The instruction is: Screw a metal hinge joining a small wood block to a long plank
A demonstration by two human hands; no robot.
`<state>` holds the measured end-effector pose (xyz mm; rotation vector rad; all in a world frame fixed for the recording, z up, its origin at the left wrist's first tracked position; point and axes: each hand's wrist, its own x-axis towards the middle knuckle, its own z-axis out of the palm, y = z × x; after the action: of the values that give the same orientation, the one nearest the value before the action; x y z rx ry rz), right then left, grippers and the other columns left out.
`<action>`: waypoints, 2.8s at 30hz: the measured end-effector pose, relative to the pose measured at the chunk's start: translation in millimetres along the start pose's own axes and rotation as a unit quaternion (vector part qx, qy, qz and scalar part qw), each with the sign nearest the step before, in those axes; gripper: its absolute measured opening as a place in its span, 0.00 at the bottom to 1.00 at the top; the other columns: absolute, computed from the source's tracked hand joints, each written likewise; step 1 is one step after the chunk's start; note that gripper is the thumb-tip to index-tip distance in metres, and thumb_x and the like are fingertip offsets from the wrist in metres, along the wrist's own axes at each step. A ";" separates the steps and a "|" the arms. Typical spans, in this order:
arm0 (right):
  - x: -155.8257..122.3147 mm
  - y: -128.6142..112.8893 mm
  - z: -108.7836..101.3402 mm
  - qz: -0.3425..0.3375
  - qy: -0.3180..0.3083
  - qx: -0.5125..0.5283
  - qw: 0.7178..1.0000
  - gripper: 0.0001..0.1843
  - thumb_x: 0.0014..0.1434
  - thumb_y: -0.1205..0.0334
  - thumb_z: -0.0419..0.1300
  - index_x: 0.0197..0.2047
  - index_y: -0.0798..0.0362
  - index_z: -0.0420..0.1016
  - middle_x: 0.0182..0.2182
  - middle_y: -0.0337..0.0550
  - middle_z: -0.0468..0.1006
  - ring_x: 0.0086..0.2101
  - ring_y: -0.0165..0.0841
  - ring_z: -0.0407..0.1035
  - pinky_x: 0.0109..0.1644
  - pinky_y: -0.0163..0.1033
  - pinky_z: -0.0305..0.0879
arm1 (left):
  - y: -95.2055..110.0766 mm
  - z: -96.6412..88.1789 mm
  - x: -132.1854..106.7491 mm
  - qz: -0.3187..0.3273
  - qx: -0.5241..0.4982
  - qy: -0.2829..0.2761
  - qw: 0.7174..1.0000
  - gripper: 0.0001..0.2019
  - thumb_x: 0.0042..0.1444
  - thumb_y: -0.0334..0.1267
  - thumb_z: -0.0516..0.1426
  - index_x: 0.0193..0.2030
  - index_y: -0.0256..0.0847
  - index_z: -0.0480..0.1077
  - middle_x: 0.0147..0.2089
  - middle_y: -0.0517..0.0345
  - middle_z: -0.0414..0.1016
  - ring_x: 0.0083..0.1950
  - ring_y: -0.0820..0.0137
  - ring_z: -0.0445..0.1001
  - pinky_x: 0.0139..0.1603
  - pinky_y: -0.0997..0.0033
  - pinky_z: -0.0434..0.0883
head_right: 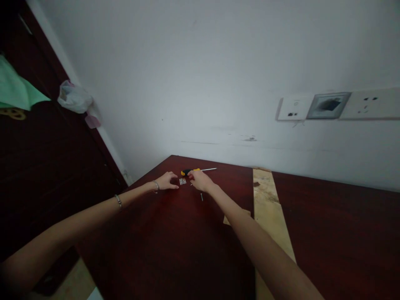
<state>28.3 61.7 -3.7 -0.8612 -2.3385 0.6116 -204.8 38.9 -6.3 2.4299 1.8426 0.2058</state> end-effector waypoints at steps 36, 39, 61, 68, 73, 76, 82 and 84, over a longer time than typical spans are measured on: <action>-52.1 13.1 -33.7 0.023 0.039 -0.048 0.998 0.17 0.53 0.73 0.53 0.44 0.55 0.75 0.40 0.47 0.79 0.42 0.35 0.72 0.48 0.39 0.64 | 0.7 0.7 35.9 0.035 -0.022 -0.057 0.998 0.14 0.42 0.47 0.61 0.32 0.40 0.74 0.30 0.60 0.72 0.34 0.69 0.70 0.35 0.75 0.63; -58.2 16.4 -40.2 0.023 0.056 -0.059 0.996 0.17 0.53 0.72 0.53 0.44 0.54 0.76 0.40 0.46 0.79 0.41 0.35 0.72 0.48 0.38 0.65 | -0.8 3.4 37.7 0.032 -0.020 -0.049 0.998 0.15 0.42 0.48 0.60 0.33 0.40 0.74 0.32 0.59 0.72 0.35 0.68 0.70 0.35 0.75 0.63; -151.2 148.7 -123.8 0.283 0.298 -0.152 0.899 0.16 0.47 0.62 0.54 0.36 0.56 0.79 0.33 0.53 0.80 0.35 0.43 0.74 0.41 0.45 0.67 | 8.0 6.5 36.9 -0.029 -0.004 -0.033 0.999 0.15 0.40 0.47 0.61 0.33 0.40 0.73 0.34 0.58 0.75 0.36 0.67 0.72 0.33 0.75 0.64; -154.1 153.7 -125.2 0.304 0.300 -0.142 0.893 0.18 0.48 0.62 0.53 0.40 0.57 0.79 0.35 0.54 0.80 0.36 0.44 0.74 0.42 0.45 0.67 | 3.1 9.6 41.4 -0.010 -0.018 -0.042 0.999 0.13 0.39 0.44 0.61 0.31 0.38 0.73 0.31 0.57 0.74 0.33 0.68 0.71 0.30 0.74 0.63; -156.1 153.8 -125.3 0.302 0.299 -0.141 0.894 0.19 0.49 0.61 0.53 0.41 0.57 0.78 0.35 0.53 0.80 0.36 0.43 0.74 0.41 0.44 0.66 | 1.1 10.3 44.2 0.001 -0.022 -0.042 0.999 0.13 0.38 0.43 0.61 0.30 0.37 0.72 0.29 0.59 0.72 0.30 0.70 0.69 0.28 0.75 0.61; -157.4 152.8 -125.8 0.302 0.297 -0.138 0.895 0.20 0.50 0.60 0.53 0.42 0.59 0.78 0.33 0.53 0.80 0.34 0.42 0.74 0.39 0.42 0.67 | 1.9 10.0 41.8 0.009 -0.024 -0.035 0.999 0.13 0.37 0.42 0.61 0.29 0.36 0.72 0.29 0.58 0.72 0.31 0.68 0.69 0.30 0.74 0.62; -157.4 150.9 -127.0 0.310 0.296 -0.128 0.894 0.19 0.49 0.61 0.54 0.42 0.58 0.78 0.35 0.53 0.80 0.36 0.43 0.74 0.41 0.42 0.66 | 4.3 9.9 31.0 0.028 -0.033 0.007 0.999 0.15 0.36 0.40 0.62 0.32 0.36 0.70 0.35 0.54 0.70 0.40 0.63 0.68 0.38 0.71 0.64; -156.9 150.2 -127.5 0.316 0.299 -0.121 0.892 0.19 0.49 0.61 0.54 0.41 0.58 0.78 0.35 0.53 0.80 0.36 0.42 0.74 0.41 0.41 0.66 | 4.4 9.5 27.7 0.036 -0.040 0.021 0.998 0.16 0.36 0.40 0.63 0.34 0.35 0.70 0.37 0.53 0.68 0.41 0.63 0.67 0.40 0.70 0.65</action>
<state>274.4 84.0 -52.3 -1.6823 -1.5679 0.2326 -191.8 64.5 -13.5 2.4581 1.7285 0.3331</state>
